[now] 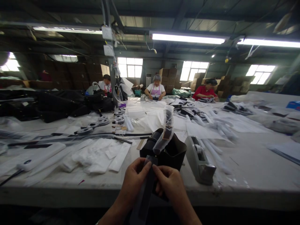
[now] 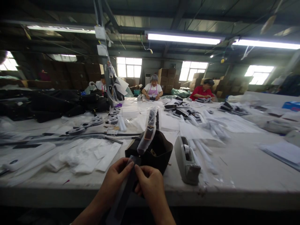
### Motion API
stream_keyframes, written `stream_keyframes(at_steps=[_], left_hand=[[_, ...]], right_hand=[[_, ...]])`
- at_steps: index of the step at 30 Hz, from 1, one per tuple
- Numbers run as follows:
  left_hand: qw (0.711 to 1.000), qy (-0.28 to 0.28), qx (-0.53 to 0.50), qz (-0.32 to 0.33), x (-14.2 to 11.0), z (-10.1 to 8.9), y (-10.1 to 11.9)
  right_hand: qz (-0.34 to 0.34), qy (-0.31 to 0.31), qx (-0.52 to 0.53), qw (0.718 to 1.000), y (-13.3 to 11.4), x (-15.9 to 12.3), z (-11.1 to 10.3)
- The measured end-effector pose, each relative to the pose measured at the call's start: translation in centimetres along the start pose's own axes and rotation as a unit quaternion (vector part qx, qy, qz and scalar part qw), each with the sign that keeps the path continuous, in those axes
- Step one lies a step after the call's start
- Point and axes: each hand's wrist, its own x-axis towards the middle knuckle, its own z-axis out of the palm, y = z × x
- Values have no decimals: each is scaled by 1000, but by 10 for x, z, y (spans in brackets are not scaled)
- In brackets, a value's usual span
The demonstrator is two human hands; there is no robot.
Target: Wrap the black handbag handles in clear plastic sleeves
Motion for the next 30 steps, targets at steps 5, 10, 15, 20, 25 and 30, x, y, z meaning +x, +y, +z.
stream_keyframes(at_steps=[5, 10, 15, 20, 25, 30], left_hand=[[1000, 5, 7, 1, 3, -8, -2], [1000, -18, 5, -19, -4, -11, -13], [998, -47, -11, -35, -11, -6, 0], [990, -83, 112, 15, -16, -23, 29], [990, -83, 107, -31, -26, -45, 22], [995, -53, 88, -18, -21, -41, 10]], right_hand=[[-19, 31, -20, 999, -2, 3, 9], [-40, 80, 8, 996, 8, -1, 16], [-61, 126, 84, 987, 20, -11, 23], [-66, 126, 196, 970, 25, -23, 46], [-6, 33, 241, 970, 29, -30, 55], [9, -65, 160, 985, 6, -12, 29]])
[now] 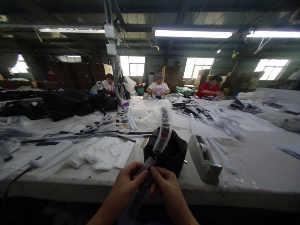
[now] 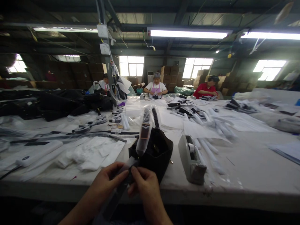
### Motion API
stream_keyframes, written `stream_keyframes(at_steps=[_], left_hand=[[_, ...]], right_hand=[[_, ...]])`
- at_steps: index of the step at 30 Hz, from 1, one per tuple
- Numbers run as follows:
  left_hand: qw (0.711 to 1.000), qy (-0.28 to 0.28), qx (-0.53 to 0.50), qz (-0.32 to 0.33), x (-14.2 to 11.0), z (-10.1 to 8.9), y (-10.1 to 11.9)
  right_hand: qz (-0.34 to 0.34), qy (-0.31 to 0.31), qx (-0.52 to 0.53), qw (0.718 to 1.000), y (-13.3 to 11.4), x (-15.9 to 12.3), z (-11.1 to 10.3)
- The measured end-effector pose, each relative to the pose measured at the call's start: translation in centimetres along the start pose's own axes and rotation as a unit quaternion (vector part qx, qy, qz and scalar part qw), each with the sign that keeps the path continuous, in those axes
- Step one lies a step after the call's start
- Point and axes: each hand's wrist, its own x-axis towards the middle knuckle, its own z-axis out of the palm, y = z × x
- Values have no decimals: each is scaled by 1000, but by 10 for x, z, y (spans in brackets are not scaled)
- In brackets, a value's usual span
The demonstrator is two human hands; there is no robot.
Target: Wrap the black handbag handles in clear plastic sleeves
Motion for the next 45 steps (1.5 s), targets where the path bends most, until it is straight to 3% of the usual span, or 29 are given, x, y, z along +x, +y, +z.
stream_keyframes(at_steps=[4, 10, 14, 20, 23, 25, 27, 28, 30, 32, 34, 36, 38, 43, 45], left_hand=[[997, 54, 45, 32, 15, 14, -1], [972, 132, 158, 109, 20, 28, -1], [917, 148, 296, 222, 14, 33, -6], [797, 153, 479, 335, 8, 38, -11], [777, 144, 478, 384, 1, 38, -17], [790, 115, 436, 416, -6, 36, -22], [833, 70, 365, 411, -14, 30, -24], [865, 66, 324, 379, -17, 25, -24], [929, 111, 239, 260, -18, 15, -19], [966, 156, 154, 134, -13, 8, -13], [990, 106, 70, 65, -4, 7, -9], [999, 28, -17, 21, 5, 14, -10], [996, -3, -84, -18, 10, 23, -15], [989, 0, -137, -61, 11, 38, -27], [990, 18, -132, -44, 10, 38, -28]], right_hand=[[14, 5, -10, 1000, -14, 18, -10], [-32, 55, -20, 998, -2, 27, -10], [-32, 47, 16, 998, 1, 24, -8], [-28, 22, 17, 999, -3, 20, -8], [-25, 25, -10, 999, -2, 20, -10], [-30, 30, -13, 999, -1, 20, -12], [-33, 30, -27, 999, -1, 20, -14], [-30, 28, -38, 998, -1, 20, -15], [-26, 21, -65, 997, -1, 19, -18], [-29, 16, -88, 996, -1, 18, -19], [-38, 19, -109, 993, 0, 17, -19], [-53, 24, -138, 989, 0, 15, -18], [-77, 40, -186, 979, 0, 12, -18], [-182, 125, -311, 924, -5, 6, -21], [-187, 145, -309, 921, -6, 6, -22]])
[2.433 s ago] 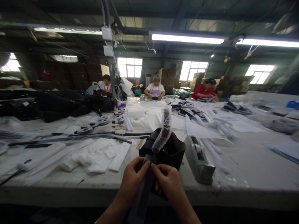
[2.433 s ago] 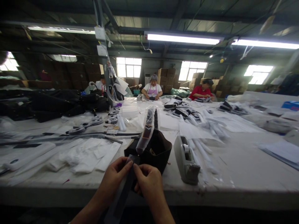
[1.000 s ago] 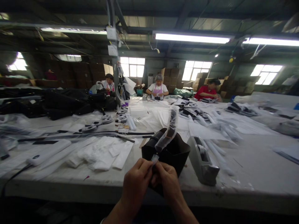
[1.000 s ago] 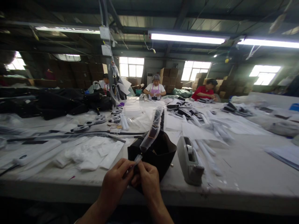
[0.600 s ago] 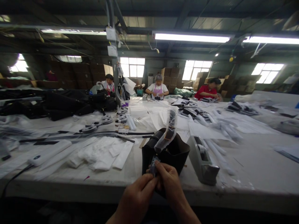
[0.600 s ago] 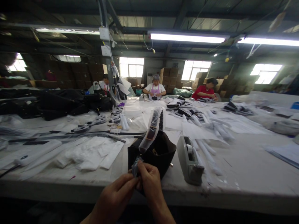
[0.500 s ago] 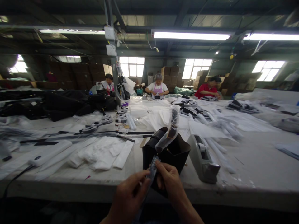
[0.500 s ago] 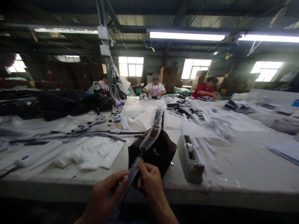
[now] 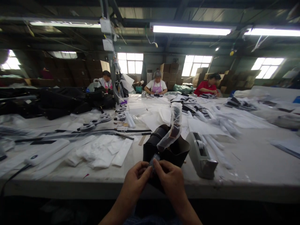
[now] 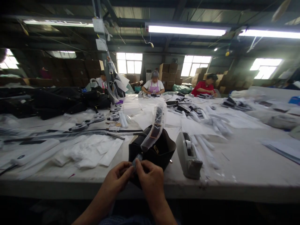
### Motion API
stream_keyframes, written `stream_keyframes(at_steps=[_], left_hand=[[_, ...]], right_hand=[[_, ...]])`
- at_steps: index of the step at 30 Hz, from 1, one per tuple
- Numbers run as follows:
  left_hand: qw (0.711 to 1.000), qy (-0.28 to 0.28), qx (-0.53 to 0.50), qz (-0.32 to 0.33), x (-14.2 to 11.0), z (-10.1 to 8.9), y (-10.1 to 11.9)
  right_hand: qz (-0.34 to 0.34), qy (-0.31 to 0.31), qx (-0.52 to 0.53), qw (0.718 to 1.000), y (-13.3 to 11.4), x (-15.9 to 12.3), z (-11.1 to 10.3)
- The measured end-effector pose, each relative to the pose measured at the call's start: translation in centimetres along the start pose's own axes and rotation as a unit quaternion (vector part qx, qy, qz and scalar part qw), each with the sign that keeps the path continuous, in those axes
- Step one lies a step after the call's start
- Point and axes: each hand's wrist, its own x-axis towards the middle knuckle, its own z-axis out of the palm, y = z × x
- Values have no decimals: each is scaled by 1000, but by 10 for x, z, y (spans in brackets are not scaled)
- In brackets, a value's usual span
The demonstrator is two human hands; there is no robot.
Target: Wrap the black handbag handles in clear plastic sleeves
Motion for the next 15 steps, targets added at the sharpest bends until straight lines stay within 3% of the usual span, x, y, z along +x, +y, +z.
stream_keyframes(at_steps=[6, 15], left_hand=[[997, 40, 36, 58, 2, 5, 7], [996, -25, 86, 25, 11, 4, 4]], right_hand=[[78, -10, 67, 995, 3, 7, 1], [68, -1, 46, 997, 3, 5, 0]])
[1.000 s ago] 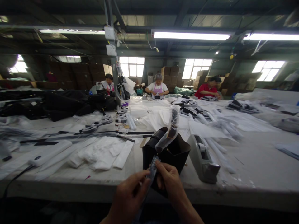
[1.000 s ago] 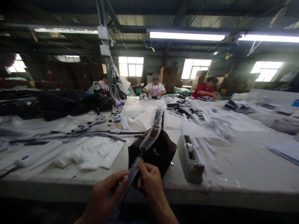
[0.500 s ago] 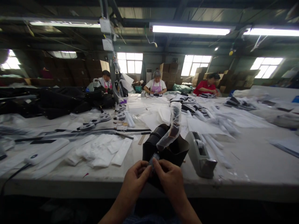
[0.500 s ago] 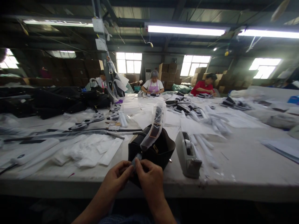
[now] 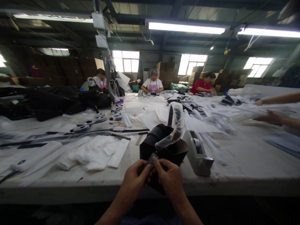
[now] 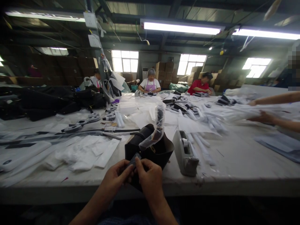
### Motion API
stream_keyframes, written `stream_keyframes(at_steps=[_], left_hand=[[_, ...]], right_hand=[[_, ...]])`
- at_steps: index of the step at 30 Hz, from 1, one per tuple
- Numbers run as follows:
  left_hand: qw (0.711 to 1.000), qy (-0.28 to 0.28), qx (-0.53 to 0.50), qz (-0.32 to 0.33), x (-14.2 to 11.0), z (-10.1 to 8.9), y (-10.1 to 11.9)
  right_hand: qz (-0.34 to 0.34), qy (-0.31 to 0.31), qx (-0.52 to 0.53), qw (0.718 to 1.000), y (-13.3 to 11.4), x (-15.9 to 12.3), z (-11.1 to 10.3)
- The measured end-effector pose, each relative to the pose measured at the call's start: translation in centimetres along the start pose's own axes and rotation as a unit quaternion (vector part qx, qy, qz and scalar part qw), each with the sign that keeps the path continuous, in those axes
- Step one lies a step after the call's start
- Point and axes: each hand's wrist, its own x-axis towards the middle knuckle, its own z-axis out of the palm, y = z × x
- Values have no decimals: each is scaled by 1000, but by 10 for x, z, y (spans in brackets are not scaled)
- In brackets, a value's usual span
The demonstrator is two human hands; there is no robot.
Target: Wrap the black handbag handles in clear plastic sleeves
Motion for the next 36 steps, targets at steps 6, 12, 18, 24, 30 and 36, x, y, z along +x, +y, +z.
stream_keyframes(at_steps=[6, 12, 18, 24, 30, 36], left_hand=[[999, 33, 20, 2, 0, 1, 2], [998, 59, 30, 23, 0, 4, 7], [995, 84, 46, 10, -4, 2, 4], [992, 113, 50, -14, -7, 3, 6], [993, 105, 44, -25, -7, 6, 2], [994, 95, 44, -26, -6, 3, 0]], right_hand=[[-7, 29, -20, 999, -1, -2, 1], [-101, 53, -80, 990, -3, 2, 4], [-52, 42, -68, 995, -7, 1, -23], [-119, 291, -208, 926, 18, 28, -127], [55, 222, -136, 964, 62, 62, -190], [78, 187, -8, 979, 63, 61, -186]])
